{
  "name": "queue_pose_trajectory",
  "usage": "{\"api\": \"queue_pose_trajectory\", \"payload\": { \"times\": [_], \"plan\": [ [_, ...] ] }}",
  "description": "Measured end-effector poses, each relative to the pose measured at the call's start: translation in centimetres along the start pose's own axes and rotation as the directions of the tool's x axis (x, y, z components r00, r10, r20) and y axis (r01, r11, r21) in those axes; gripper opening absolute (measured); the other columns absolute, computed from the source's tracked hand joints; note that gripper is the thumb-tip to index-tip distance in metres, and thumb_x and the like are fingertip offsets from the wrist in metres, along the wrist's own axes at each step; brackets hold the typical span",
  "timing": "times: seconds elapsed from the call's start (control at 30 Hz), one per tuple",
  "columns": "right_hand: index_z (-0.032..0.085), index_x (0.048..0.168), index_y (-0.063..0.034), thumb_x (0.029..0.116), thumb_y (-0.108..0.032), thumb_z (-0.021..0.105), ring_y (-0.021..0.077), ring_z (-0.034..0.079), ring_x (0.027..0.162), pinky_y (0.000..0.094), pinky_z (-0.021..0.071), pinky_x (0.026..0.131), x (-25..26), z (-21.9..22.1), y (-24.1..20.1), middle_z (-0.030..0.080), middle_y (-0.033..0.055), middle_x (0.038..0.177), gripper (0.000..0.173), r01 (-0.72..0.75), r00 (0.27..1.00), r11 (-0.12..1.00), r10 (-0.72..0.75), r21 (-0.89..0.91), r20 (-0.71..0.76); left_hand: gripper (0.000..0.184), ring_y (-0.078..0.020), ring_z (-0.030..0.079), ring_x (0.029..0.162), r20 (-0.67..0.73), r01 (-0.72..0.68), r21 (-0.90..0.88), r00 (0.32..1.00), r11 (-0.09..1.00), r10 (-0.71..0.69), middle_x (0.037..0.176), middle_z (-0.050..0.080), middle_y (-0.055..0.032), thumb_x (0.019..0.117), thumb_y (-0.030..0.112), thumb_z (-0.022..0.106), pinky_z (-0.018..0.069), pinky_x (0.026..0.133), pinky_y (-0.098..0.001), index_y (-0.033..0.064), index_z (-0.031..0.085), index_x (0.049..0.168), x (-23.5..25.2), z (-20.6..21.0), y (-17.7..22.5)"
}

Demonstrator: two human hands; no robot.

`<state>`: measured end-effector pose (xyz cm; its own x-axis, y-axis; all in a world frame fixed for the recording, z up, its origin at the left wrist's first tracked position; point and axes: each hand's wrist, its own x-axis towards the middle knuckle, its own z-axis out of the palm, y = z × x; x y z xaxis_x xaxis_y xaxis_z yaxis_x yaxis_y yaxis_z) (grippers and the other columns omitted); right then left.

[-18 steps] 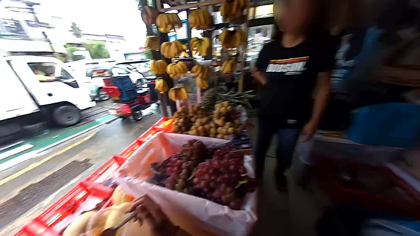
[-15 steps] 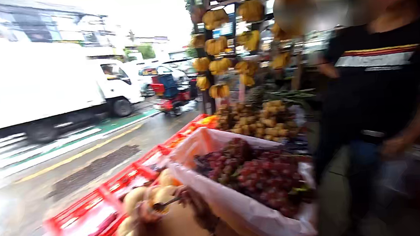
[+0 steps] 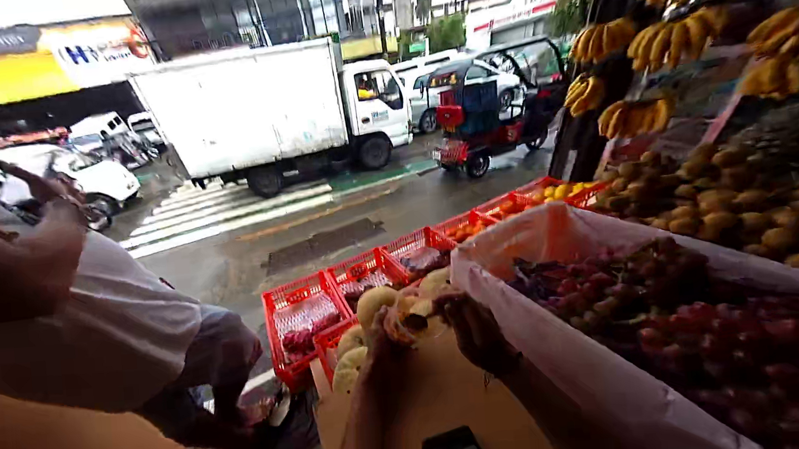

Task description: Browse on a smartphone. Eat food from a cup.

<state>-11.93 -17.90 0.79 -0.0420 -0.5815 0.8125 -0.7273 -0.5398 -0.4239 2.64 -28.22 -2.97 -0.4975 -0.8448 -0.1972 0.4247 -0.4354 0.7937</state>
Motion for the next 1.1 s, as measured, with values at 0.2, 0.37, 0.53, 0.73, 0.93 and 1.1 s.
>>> {"api": "queue_pose_trajectory", "payload": {
  "times": [0.2,0.37,0.53,0.73,0.93,1.1],
  "plan": [
    [0.057,0.117,-0.0044,0.1124,-0.032,0.036,0.0068,0.065,0.074,0.0237,0.0577,0.067,0.1,-1.4,-0.4,0.068,0.0057,0.090,0.036,0.061,0.991,0.997,-0.056,0.038,-0.121,0.044,-0.0215,0.070,0.086,0.015,-0.029,-0.013,0.999,0.999,0.030,0.096,0.070,-0.0108,0.1105,0.038,0.027,0.0598,0.072,-0.0405,0.0094,0.060,0.115,1.3,-0.5,-0.5],
    [0.061,0.121,-0.0033,0.1106,-0.032,0.043,0.0056,0.062,0.066,0.0236,0.0563,0.059,0.2,-2.1,-1.2,0.067,0.0028,0.085,0.036,0.035,0.987,0.994,-0.019,0.102,-0.158,0.041,-0.0177,0.070,0.084,0.088,-0.057,-0.010,0.995,0.998,0.058,0.089,0.070,-0.0072,0.1096,0.033,0.030,0.0599,0.076,-0.0375,0.0118,0.064,0.104,0.7,-0.5,-0.5],
    [0.063,0.120,0.0027,0.1081,-0.025,0.050,0.0059,0.061,0.063,0.0235,0.0557,0.056,0.4,-1.8,-1.6,0.067,0.0031,0.083,0.033,-0.008,0.989,0.980,0.037,0.200,-0.141,0.040,-0.0141,0.069,0.084,0.130,-0.065,0.053,0.990,0.997,0.057,0.089,0.071,-0.0028,0.1075,0.034,0.032,0.0590,0.077,-0.0346,0.0173,0.068,0.099,0.6,-0.6,-0.5],
    [0.058,0.111,-0.0028,0.1101,-0.029,0.046,0.0082,0.059,0.056,0.0238,0.0544,0.048,0.2,0.0,-1.7,0.065,0.0025,0.081,0.029,-0.214,0.949,0.925,0.273,0.314,-0.155,0.040,-0.0123,0.069,0.083,0.110,-0.033,0.088,0.994,0.996,0.023,0.092,0.071,0.0002,0.1054,0.046,0.037,0.0589,0.072,-0.0322,0.0206,0.068,0.103,1.1,-1.4,-0.9],
    [0.052,0.109,-0.0081,0.1124,-0.030,0.037,0.0118,0.062,0.055,0.0273,0.0580,0.051,0.1,1.1,-1.6,0.065,0.0028,0.083,0.027,-0.400,0.789,0.743,0.577,0.537,-0.210,0.048,-0.0183,0.070,0.085,0.000,-0.018,0.044,1.000,0.999,0.018,0.096,0.071,-0.0056,0.1076,0.052,0.030,0.0594,0.072,-0.0362,0.0174,0.063,0.113,1.6,-1.3,-0.9],
    [0.050,0.114,-0.0092,0.1128,-0.036,0.032,0.0125,0.066,0.062,0.0282,0.0602,0.060,0.0,1.4,-1.2,0.066,0.0035,0.086,0.032,-0.469,0.675,0.641,0.704,0.608,-0.221,0.045,-0.0169,0.069,0.084,0.001,-0.009,0.026,1.000,1.000,0.009,0.095,0.070,-0.0044,0.1077,0.049,0.031,0.0591,0.071,-0.0356,0.0173,0.063,0.111,1.6,-1.4,-1.0]
  ]
}}
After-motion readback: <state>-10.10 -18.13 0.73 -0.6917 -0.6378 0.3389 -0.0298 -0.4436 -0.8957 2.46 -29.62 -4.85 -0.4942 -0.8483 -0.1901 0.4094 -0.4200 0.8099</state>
